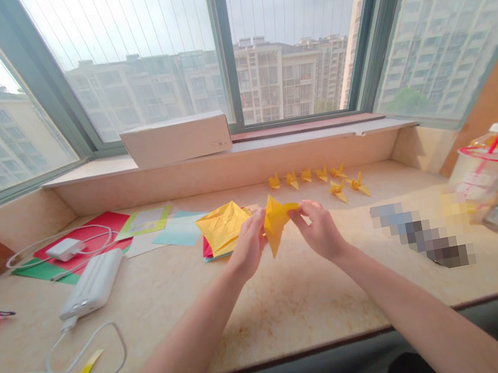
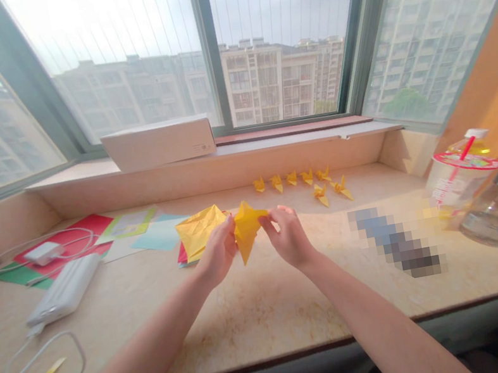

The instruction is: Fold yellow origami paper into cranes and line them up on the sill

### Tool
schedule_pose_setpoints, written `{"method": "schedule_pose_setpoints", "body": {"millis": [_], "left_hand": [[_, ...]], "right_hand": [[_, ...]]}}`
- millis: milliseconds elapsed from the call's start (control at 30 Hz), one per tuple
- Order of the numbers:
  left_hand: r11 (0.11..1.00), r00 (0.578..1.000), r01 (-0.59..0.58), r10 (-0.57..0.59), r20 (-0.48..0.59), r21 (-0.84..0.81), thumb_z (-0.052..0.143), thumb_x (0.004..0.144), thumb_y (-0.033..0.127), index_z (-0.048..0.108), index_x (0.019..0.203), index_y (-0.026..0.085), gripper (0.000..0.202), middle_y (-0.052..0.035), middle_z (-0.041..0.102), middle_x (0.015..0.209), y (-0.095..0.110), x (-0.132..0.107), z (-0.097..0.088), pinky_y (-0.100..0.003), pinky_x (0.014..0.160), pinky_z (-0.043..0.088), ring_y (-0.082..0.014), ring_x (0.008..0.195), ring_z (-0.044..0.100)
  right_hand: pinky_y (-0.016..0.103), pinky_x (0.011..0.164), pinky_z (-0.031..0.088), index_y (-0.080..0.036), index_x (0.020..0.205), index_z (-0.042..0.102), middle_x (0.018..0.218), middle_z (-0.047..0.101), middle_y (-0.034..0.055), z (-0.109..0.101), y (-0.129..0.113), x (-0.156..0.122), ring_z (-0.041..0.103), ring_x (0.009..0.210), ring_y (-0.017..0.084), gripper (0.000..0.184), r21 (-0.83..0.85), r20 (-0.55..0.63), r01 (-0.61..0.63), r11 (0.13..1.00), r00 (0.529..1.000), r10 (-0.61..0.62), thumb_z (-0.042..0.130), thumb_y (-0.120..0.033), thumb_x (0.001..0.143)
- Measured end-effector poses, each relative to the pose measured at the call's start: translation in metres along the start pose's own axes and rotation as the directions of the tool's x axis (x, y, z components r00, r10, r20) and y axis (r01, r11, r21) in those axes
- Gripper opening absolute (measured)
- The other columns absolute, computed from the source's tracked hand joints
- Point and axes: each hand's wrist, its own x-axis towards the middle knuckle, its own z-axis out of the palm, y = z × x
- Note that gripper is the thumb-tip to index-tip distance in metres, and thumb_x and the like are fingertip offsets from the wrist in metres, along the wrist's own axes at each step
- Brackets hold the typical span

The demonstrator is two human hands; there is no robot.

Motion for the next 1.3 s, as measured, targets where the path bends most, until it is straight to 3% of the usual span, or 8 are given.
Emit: {"method": "schedule_pose_setpoints", "body": {"millis": [167,300,467,600,800,1000,1133,1300], "left_hand": [[1.0,0.995,0.003,-0.006,0.099,0.031,0.072,0.08,0.035,0.066,0.115,0.021,0.037,-0.0099,0.065,0.123,0.0,-0.003,0.005,-0.039,0.102,0.044,-0.0258,0.12,0.056],[0.999,0.997,-0.019,0.016,0.076,0.033,0.072,0.081,0.032,0.067,0.112,0.021,0.034,-0.0092,0.065,0.123,-0.003,-0.002,0.005,-0.041,0.107,0.04,-0.0263,0.124,0.054],[0.996,0.996,-0.082,0.081,-0.036,-0.041,0.072,0.081,0.032,0.059,0.119,0.024,0.041,-0.006,0.068,0.114,-0.007,0.003,0.0,-0.042,0.105,0.043,-0.0213,0.113,0.062],[0.994,0.991,-0.097,0.092,-0.096,-0.055,0.073,0.081,0.036,0.052,0.126,0.028,0.05,-0.0043,0.068,0.11,-0.007,0.006,-0.003,-0.043,0.1,0.048,-0.0196,0.105,0.065],[0.994,0.997,-0.046,0.052,-0.064,0.102,0.07,0.081,0.043,0.065,0.112,0.019,0.04,-0.0101,0.067,0.111,-0.002,0.003,-0.002,-0.043,0.086,0.057,-0.0257,0.101,0.066],[0.993,0.998,-0.053,0.048,0.05,0.108,0.071,0.081,0.035,0.063,0.122,0.022,0.044,-0.0091,0.067,0.115,0.0,0.0,0.003,-0.042,0.095,0.052,-0.0253,0.107,0.064],[0.992,0.996,-0.071,0.064,0.07,0.107,0.068,0.082,0.033,0.063,0.125,0.023,0.044,-0.0088,0.068,0.116,-0.002,0.002,0.0,-0.041,0.098,0.05,-0.0262,0.111,0.062],[0.978,0.996,-0.079,0.086,-0.026,0.191,0.072,0.078,0.025,0.061,0.127,0.022,0.05,-0.0083,0.067,0.121,-0.005,0.005,-0.006,-0.038,0.1,0.046,-0.0285,0.12,0.056]], "right_hand": [[0.043,0.086,0.051,-0.022,0.085,0.064,0.079,0.073,0.0058,-0.002,-0.002,0.002,0.069,0.075,0.023,0.024,0.05,-0.073,-0.106,0.993,0.991,0.109,0.049,-0.038,0.095],[0.045,0.089,0.049,-0.022,0.09,0.065,0.088,0.074,0.0067,-0.002,-0.001,0.001,0.069,0.084,0.024,0.018,0.057,-0.057,-0.087,0.995,0.994,0.091,0.052,-0.034,0.093],[0.05,0.101,0.038,-0.025,0.096,0.067,0.105,0.073,0.0068,-0.002,-0.003,-0.001,0.062,0.109,0.028,0.012,0.004,-0.022,0.029,1.0,0.999,-0.029,0.062,-0.032,0.087],[0.053,0.107,0.03,-0.028,0.101,0.065,0.111,0.073,0.004,-0.001,-0.003,-0.001,0.059,0.118,0.027,0.012,0.003,0.067,0.111,0.994,0.992,-0.111,0.06,-0.03,0.09],[0.057,0.112,0.021,-0.028,0.108,0.063,0.114,0.072,0.0051,0.0,0.002,-0.003,0.055,0.125,0.028,0.02,-0.011,0.092,0.122,0.992,0.988,-0.12,0.06,-0.034,0.089],[0.053,0.105,0.032,-0.026,0.107,0.067,0.113,0.07,0.0075,0.0,0.004,-0.002,0.057,0.118,0.028,0.019,-0.079,0.053,0.092,0.993,0.995,-0.088,0.056,-0.031,0.092],[0.056,0.109,0.026,-0.033,0.112,0.067,0.132,0.061,0.0052,-0.002,0.002,-0.004,0.049,0.127,0.028,0.023,-0.128,0.13,0.2,0.971,0.974,-0.184,0.057,-0.029,0.092],[0.06,0.111,0.02,-0.037,0.121,0.064,0.154,0.037,0.0062,-0.002,-0.004,-0.006,0.037,0.138,0.031,0.029,-0.218,0.267,0.308,0.926,0.931,-0.247,0.058,-0.031,0.093]]}}
